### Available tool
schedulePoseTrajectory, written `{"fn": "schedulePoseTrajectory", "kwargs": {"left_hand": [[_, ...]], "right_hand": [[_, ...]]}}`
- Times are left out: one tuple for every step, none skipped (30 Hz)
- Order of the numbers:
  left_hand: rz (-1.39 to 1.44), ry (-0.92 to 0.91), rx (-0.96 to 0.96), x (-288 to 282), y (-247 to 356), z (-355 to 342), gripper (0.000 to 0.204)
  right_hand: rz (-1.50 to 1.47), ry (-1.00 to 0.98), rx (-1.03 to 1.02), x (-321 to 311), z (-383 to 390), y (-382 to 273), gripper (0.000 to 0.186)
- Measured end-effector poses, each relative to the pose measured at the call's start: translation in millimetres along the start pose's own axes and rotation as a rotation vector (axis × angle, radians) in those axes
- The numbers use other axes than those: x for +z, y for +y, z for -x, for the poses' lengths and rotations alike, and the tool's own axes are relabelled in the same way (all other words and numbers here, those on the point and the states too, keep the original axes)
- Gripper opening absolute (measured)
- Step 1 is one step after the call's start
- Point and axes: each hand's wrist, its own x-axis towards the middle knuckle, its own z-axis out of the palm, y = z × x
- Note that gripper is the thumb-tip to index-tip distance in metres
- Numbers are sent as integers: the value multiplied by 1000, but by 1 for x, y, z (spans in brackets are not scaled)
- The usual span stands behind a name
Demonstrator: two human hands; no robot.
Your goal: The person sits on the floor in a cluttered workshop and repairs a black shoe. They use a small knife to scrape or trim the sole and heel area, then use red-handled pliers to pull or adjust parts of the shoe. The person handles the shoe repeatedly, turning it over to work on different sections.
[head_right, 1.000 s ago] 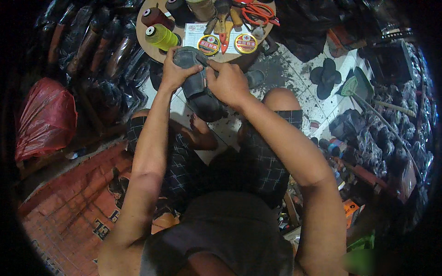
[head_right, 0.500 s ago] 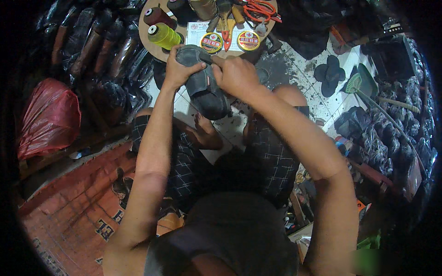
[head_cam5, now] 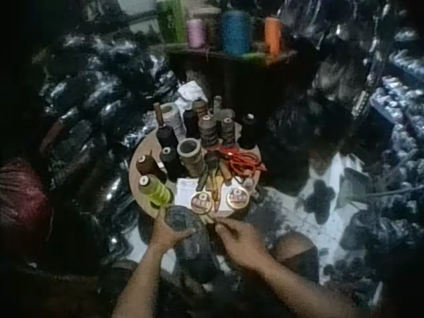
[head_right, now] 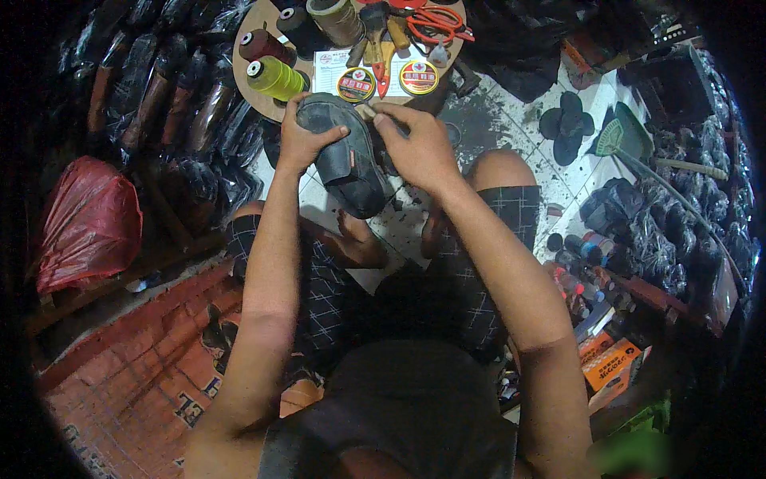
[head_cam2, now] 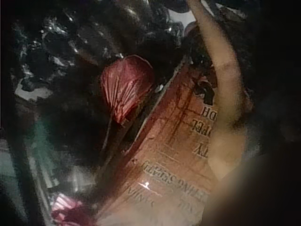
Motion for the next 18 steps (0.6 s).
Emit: {"fn": "schedulePoseTrajectory", "kwargs": {"left_hand": [[10, -8, -4, 0, 0, 0, 101], [17, -12, 1, 0, -1, -1, 102], [32, -20, 4, 1, -2, -1, 102], [57, -25, 12, 1, -2, -2, 102], [52, -30, 7, 1, -3, -3, 102], [59, -29, 5, 1, -3, -3, 103], [69, -34, -16, 1, -3, -3, 103], [40, -27, 14, 0, -3, -3, 103], [15, -28, 27, 0, -3, -4, 103], [-6, -30, 21, 0, -3, -4, 103], [4, -38, 27, -1, -2, -4, 103], [18, -46, 13, -1, -2, -4, 102], [34, -53, -1, -1, -2, -4, 102], [42, -49, 0, 0, -2, -4, 102], [50, -45, 3, 0, -1, -4, 102], [60, -38, 6, 0, -2, -5, 103], [46, -33, 13, 1, -2, -6, 103], [32, -30, 16, 1, -2, -6, 103]], "right_hand": [[96, 50, -17, 1, 4, 1, 39], [151, 4, -32, 2, 5, 2, 36], [132, -19, 1, 6, 6, 3, 36], [109, -19, 8, 10, 6, 5, 35], [80, -36, 16, 15, 6, 7, 35], [85, -25, 21, 18, 5, 9, 35], [87, -32, 27, 22, 4, 11, 35], [90, -40, 32, 25, 3, 14, 35], [95, -48, 37, 27, 2, 16, 35], [86, -29, 0, 29, 0, 17, 36], [78, -12, -37, 30, -1, 18, 37], [71, 4, -73, 30, -2, 18, 37], [82, -5, -71, 29, -3, 18, 37], [94, -14, -72, 27, -4, 18, 37], [113, -32, -67, 25, -5, 17, 37], [120, -38, -72, 23, -7, 16, 37], [133, -54, -70, 22, -9, 15, 37], [135, -63, -97, 21, -10, 15, 36]]}}
